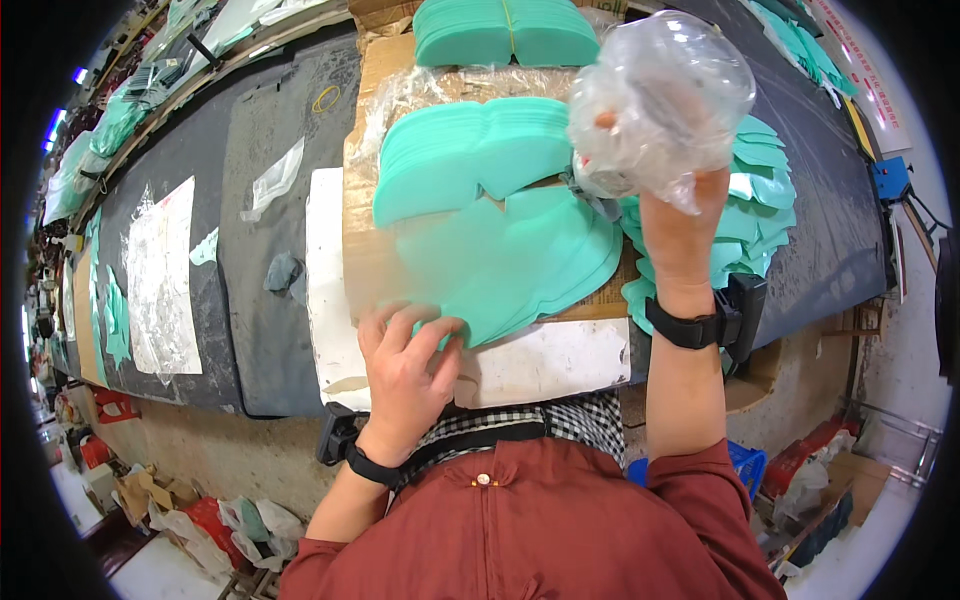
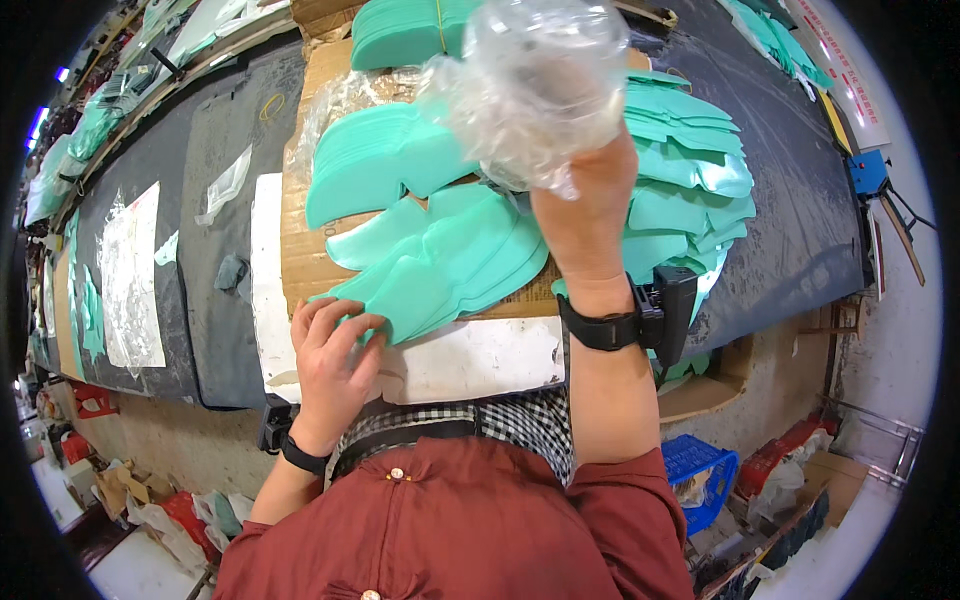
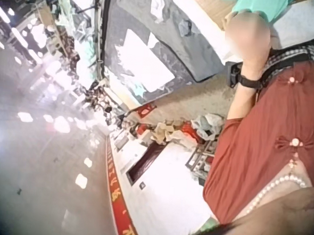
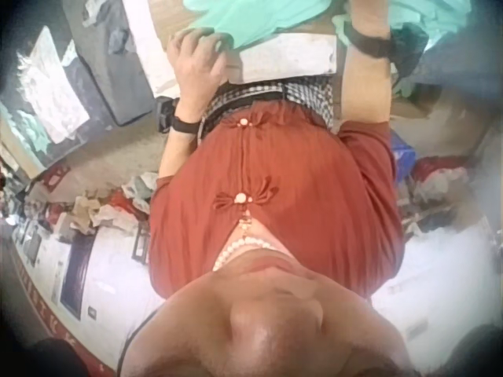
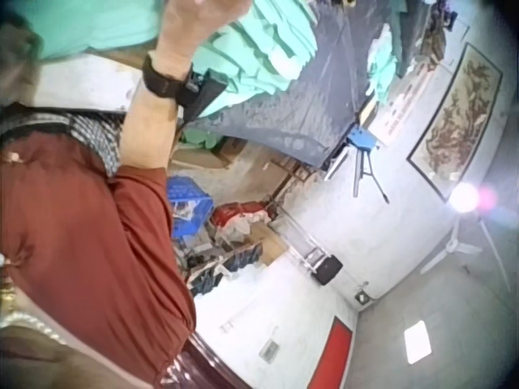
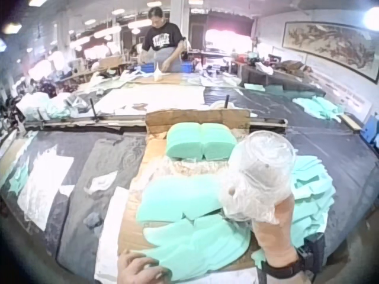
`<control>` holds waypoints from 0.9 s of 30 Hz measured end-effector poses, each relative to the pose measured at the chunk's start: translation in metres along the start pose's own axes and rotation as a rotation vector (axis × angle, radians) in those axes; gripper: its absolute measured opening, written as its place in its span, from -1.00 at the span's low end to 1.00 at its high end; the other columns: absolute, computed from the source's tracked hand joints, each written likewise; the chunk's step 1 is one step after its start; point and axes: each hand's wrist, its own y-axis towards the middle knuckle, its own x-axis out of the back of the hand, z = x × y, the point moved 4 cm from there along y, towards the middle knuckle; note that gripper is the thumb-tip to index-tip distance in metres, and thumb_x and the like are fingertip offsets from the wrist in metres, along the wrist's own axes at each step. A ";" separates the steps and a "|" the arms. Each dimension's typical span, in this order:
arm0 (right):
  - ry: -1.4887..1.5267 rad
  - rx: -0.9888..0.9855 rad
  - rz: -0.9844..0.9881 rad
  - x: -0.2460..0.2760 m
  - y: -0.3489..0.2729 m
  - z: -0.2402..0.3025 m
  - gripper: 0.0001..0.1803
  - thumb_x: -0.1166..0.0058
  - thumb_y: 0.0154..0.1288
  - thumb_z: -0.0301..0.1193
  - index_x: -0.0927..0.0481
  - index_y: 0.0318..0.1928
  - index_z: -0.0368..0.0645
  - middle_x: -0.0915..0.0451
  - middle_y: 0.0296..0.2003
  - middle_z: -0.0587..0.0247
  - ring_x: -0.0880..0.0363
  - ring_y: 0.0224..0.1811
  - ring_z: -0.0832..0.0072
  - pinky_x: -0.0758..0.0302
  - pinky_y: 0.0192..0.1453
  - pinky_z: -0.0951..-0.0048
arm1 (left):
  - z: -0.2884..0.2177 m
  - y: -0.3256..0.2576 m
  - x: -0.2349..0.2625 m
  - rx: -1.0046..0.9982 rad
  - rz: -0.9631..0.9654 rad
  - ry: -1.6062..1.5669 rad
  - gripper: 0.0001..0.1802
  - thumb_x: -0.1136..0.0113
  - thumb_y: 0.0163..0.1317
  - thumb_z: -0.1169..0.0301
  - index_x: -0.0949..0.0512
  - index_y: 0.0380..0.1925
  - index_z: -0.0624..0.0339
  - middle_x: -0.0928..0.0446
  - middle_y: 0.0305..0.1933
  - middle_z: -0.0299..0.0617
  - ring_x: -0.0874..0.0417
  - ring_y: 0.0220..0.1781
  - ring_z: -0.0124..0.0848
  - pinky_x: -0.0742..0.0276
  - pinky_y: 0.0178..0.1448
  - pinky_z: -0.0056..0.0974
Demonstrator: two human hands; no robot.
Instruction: The recorder is applying a liquid substance from a plastic bottle to green shoe components on a workbench.
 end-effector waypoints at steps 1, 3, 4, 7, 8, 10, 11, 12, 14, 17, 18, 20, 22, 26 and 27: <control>0.131 -0.049 0.015 0.004 -0.003 -0.008 -0.57 -0.32 0.16 -0.49 -0.53 0.04 -0.29 -0.66 -0.11 0.21 -0.63 -0.08 0.43 -0.52 0.05 0.42 | 0.001 0.001 0.001 -0.007 0.002 -0.009 -0.81 -0.32 0.02 0.44 -0.66 -0.30 0.06 -0.56 -0.13 -0.21 -0.45 0.08 -0.08 -0.18 0.35 0.10; 0.310 -0.200 0.038 0.005 -0.012 -0.016 -0.58 -0.27 0.19 -0.57 -0.51 0.07 -0.32 -0.60 0.02 0.23 -0.58 0.02 0.48 -0.48 0.14 0.43 | 0.002 -0.001 0.001 -0.008 0.000 -0.021 -0.81 -0.32 0.02 0.45 -0.66 -0.30 0.06 -0.57 -0.13 -0.21 -0.46 0.09 -0.08 -0.18 0.35 0.09; 0.310 -0.202 0.044 0.006 -0.017 -0.018 -0.58 -0.27 0.19 -0.57 -0.51 0.07 -0.32 -0.60 0.02 0.23 -0.58 0.02 0.48 -0.48 0.14 0.43 | 0.003 -0.002 0.002 -0.008 -0.007 -0.028 -0.81 -0.32 0.02 0.45 -0.66 -0.30 0.06 -0.57 -0.14 -0.21 -0.46 0.09 -0.07 -0.19 0.34 0.08; 0.641 -0.317 0.004 0.007 -0.035 -0.016 -0.41 -0.25 0.24 -0.54 -0.36 0.27 -0.27 -0.46 0.21 0.16 -0.47 0.20 0.40 -0.38 0.35 0.30 | 0.009 -0.006 0.002 0.009 0.023 -0.089 -0.80 -0.30 0.03 0.46 -0.67 -0.28 0.06 -0.58 -0.12 -0.21 -0.47 0.10 -0.08 -0.20 0.34 0.07; 0.644 -0.323 0.017 0.005 -0.043 -0.008 -0.41 -0.25 0.24 -0.54 -0.36 0.27 -0.27 -0.46 0.21 0.16 -0.47 0.20 0.40 -0.38 0.35 0.30 | 0.013 -0.007 0.003 0.024 0.020 -0.089 -0.80 -0.30 0.03 0.46 -0.67 -0.28 0.06 -0.58 -0.12 -0.21 -0.47 0.10 -0.08 -0.20 0.34 0.07; 0.031 -0.155 0.035 0.002 -0.057 0.026 -0.50 -0.23 0.24 -0.57 -0.42 0.19 -0.34 -0.57 0.07 0.14 -0.58 0.05 0.38 -0.52 0.19 0.34 | 0.020 -0.011 0.005 0.028 0.050 -0.184 -0.78 -0.30 0.04 0.47 -0.67 -0.24 0.06 -0.58 -0.09 -0.19 -0.48 0.09 -0.08 -0.20 0.35 0.07; 0.083 -0.257 -0.035 0.002 -0.076 0.021 -0.52 -0.25 0.20 -0.53 -0.47 0.14 -0.35 -0.59 0.04 0.07 -0.62 0.02 0.31 -0.56 0.13 0.33 | 0.024 -0.013 0.009 0.055 0.070 -0.173 -0.73 -0.29 0.07 0.51 -0.65 -0.17 0.10 -0.59 -0.06 -0.17 -0.51 0.08 -0.12 -0.23 0.35 0.03; 0.118 -0.277 -0.018 -0.001 -0.087 0.030 -0.52 -0.26 0.18 -0.52 -0.48 0.12 -0.34 -0.59 0.03 0.05 -0.62 0.00 0.29 -0.56 0.11 0.32 | 0.030 -0.015 0.013 0.072 0.066 -0.172 -0.73 -0.29 0.07 0.51 -0.65 -0.17 0.10 -0.59 -0.06 -0.17 -0.51 0.08 -0.12 -0.23 0.35 0.03; 0.148 -0.257 0.104 -0.017 -0.110 0.054 -0.53 -0.27 0.15 -0.51 -0.50 0.09 -0.34 -0.60 0.00 0.03 -0.63 -0.02 0.24 -0.58 0.07 0.31 | 0.048 -0.019 0.030 0.071 -0.156 -0.114 -0.70 -0.26 0.12 0.53 -0.62 -0.10 0.15 -0.58 -0.05 -0.14 -0.53 0.07 -0.16 -0.27 0.34 -0.06; 0.205 -0.146 0.286 -0.044 -0.126 0.090 -0.54 -0.29 0.09 -0.50 -0.53 0.04 -0.33 -0.62 -0.04 0.00 -0.65 -0.05 0.18 -0.60 0.01 0.30 | 0.067 -0.028 0.059 0.169 -0.237 -0.140 -0.70 -0.18 0.19 0.58 -0.59 -0.05 0.23 -0.57 0.00 -0.11 -0.53 0.10 -0.21 -0.33 0.29 -0.20; 0.224 -0.084 0.337 -0.055 -0.128 0.104 -0.54 -0.30 0.08 -0.49 -0.54 0.03 -0.33 -0.63 -0.06 -0.01 -0.66 -0.07 0.16 -0.61 0.00 0.29 | 0.073 -0.032 0.066 0.239 -0.273 -0.168 -0.70 -0.16 0.20 0.59 -0.58 -0.03 0.24 -0.57 0.02 -0.11 -0.53 0.11 -0.22 -0.34 0.28 -0.23; 0.226 0.061 0.396 -0.077 -0.127 0.126 -0.54 -0.31 0.04 -0.48 -0.56 -0.01 -0.33 -0.64 -0.08 -0.03 -0.67 -0.09 0.12 -0.62 -0.04 0.28 | 0.084 -0.038 0.074 0.313 -0.272 -0.192 -0.68 -0.14 0.24 0.59 -0.55 0.01 0.29 -0.55 0.06 -0.14 -0.51 0.13 -0.30 -0.35 0.26 -0.28; 0.255 0.155 0.455 -0.094 -0.126 0.139 -0.55 -0.31 0.05 -0.48 -0.56 0.00 -0.31 -0.64 -0.09 -0.04 -0.67 -0.10 0.10 -0.62 -0.06 0.27 | 0.096 -0.048 0.078 0.471 -0.385 -0.352 -0.67 -0.16 0.21 0.54 -0.56 0.00 0.27 -0.56 0.01 -0.13 -0.54 0.09 -0.27 -0.39 0.23 -0.24; 0.473 0.008 0.466 -0.101 -0.125 0.138 -0.58 -0.28 0.08 -0.47 -0.56 -0.01 -0.29 -0.64 -0.10 -0.05 -0.68 -0.11 0.08 -0.63 -0.09 0.26 | 0.109 -0.066 0.082 0.554 -0.421 -0.477 -0.68 -0.16 0.22 0.55 -0.57 0.01 0.27 -0.55 0.05 -0.19 -0.51 0.13 -0.37 -0.36 0.25 -0.30; 0.566 -0.163 0.439 -0.101 -0.125 0.122 -0.58 -0.27 0.08 -0.47 -0.56 0.00 -0.28 -0.64 -0.10 -0.05 -0.68 -0.10 0.08 -0.63 -0.09 0.25 | 0.107 -0.068 0.086 0.541 -0.440 -0.476 -0.67 -0.16 0.22 0.55 -0.56 0.02 0.27 -0.54 0.07 -0.19 -0.51 0.14 -0.38 -0.35 0.26 -0.31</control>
